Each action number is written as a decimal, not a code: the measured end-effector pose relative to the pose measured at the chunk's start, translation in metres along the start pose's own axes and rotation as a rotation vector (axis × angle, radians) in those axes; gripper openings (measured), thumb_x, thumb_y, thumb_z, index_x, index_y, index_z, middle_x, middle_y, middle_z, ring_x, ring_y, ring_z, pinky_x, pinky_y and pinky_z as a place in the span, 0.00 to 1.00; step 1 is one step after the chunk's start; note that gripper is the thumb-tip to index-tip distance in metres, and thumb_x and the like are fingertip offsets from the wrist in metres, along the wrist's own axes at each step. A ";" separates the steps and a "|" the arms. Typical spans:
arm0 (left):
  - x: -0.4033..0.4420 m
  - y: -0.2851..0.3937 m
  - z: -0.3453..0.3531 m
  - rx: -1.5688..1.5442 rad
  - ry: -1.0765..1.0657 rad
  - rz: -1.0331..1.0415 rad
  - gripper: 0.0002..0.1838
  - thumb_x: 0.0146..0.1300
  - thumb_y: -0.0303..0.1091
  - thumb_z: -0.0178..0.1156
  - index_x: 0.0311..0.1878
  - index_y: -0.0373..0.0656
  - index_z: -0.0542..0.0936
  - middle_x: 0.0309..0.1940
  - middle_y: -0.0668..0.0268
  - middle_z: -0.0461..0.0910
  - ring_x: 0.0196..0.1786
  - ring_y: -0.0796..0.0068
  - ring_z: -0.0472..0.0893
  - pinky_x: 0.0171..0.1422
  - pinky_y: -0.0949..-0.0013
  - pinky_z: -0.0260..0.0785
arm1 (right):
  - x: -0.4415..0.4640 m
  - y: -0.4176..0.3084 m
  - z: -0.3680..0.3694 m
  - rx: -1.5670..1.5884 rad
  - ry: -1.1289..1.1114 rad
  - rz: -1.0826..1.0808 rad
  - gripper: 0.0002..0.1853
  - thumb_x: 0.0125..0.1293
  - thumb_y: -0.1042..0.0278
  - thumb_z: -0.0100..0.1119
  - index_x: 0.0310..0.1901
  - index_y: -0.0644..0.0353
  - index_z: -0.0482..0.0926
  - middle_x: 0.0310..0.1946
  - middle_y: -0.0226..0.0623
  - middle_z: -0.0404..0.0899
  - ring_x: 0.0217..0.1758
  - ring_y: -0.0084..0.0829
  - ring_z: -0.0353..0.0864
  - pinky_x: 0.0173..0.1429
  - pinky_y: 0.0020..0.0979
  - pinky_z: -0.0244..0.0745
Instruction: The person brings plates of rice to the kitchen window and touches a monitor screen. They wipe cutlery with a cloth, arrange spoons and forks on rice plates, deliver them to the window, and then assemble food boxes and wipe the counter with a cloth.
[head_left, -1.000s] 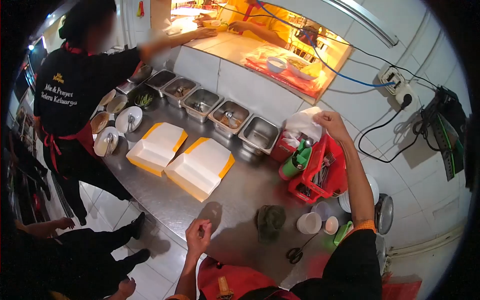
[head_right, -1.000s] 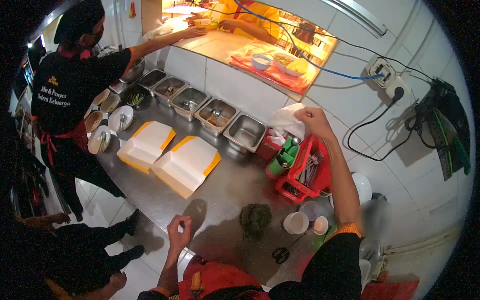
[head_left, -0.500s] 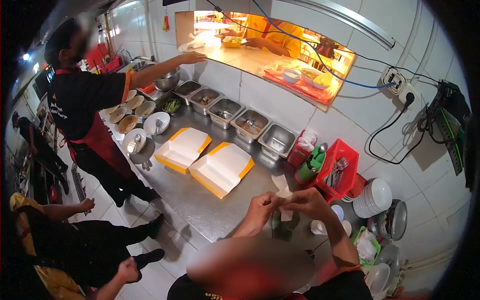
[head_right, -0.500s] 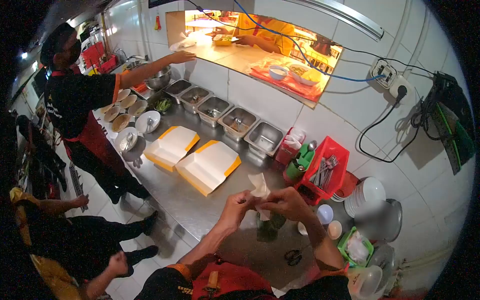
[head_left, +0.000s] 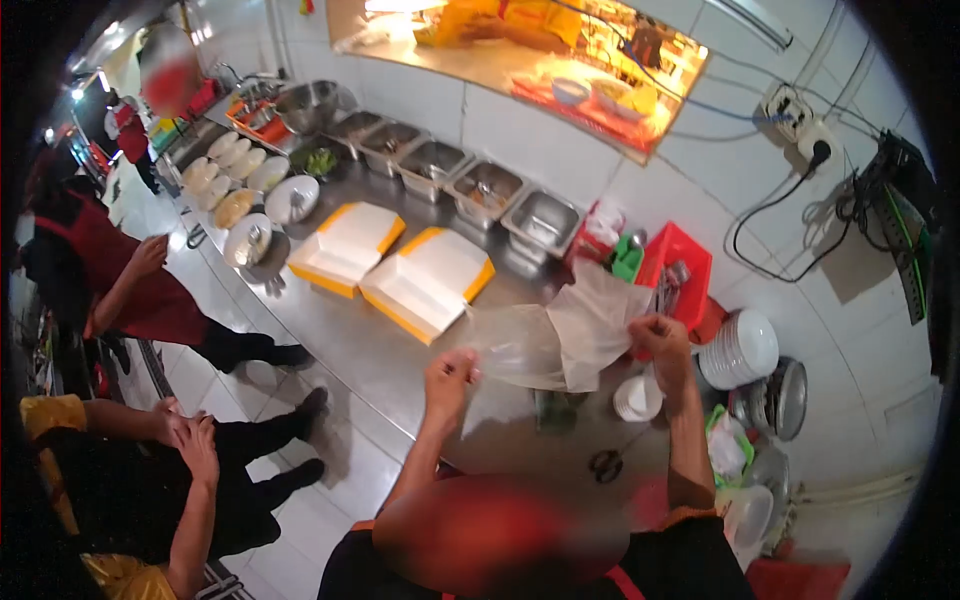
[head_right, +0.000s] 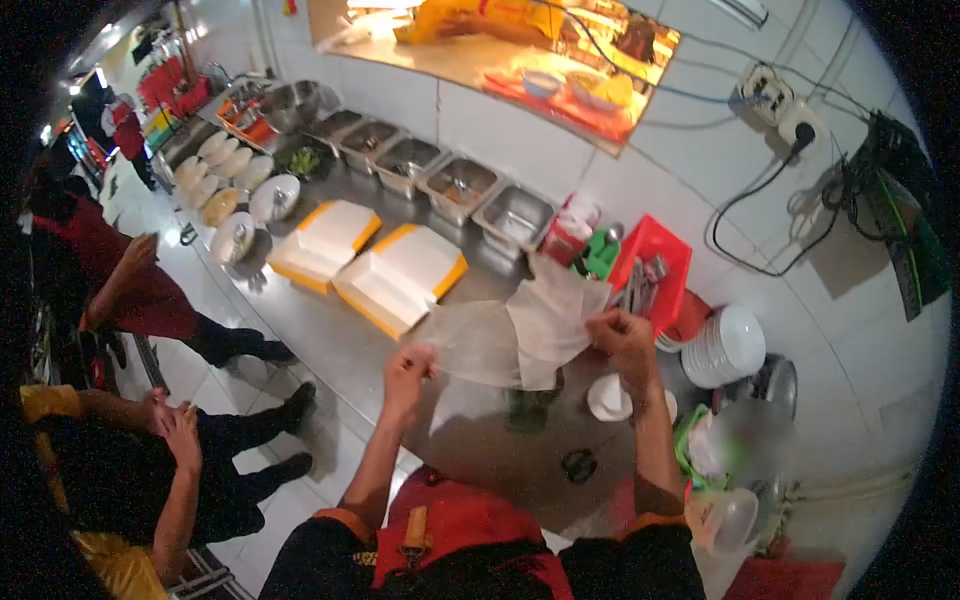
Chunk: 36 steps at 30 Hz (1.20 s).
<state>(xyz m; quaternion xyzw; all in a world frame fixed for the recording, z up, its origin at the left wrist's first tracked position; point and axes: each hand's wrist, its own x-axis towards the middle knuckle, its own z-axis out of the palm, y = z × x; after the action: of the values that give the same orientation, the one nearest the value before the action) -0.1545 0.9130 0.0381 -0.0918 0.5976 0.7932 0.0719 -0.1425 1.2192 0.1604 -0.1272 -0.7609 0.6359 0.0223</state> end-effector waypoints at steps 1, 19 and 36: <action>0.002 0.001 -0.005 -0.032 0.019 0.027 0.08 0.64 0.33 0.56 0.33 0.40 0.79 0.24 0.72 0.76 0.27 0.85 0.71 0.32 0.78 0.63 | 0.001 0.001 -0.003 0.054 0.027 -0.022 0.10 0.57 0.64 0.65 0.31 0.62 0.79 0.23 0.27 0.76 0.25 0.17 0.70 0.30 0.20 0.65; 0.017 -0.058 -0.054 -0.024 0.192 -0.025 0.08 0.62 0.34 0.59 0.34 0.40 0.81 0.21 0.74 0.74 0.25 0.86 0.69 0.29 0.80 0.59 | -0.014 0.012 -0.040 0.250 0.165 -0.204 0.07 0.58 0.71 0.62 0.26 0.61 0.75 0.25 0.28 0.76 0.28 0.18 0.72 0.36 0.20 0.65; -0.021 0.021 0.044 -0.138 -0.372 -0.063 0.09 0.62 0.28 0.58 0.44 0.38 0.80 0.34 0.69 0.81 0.32 0.83 0.74 0.42 0.78 0.67 | -0.032 0.009 0.075 -0.214 -0.331 -0.087 0.12 0.50 0.70 0.70 0.21 0.59 0.73 0.20 0.22 0.72 0.27 0.11 0.67 0.30 0.18 0.61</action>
<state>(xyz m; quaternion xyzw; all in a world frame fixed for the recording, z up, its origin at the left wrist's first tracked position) -0.1416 0.9498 0.0750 0.0331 0.5149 0.8331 0.1993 -0.1246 1.1418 0.1420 0.0106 -0.8223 0.5619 -0.0893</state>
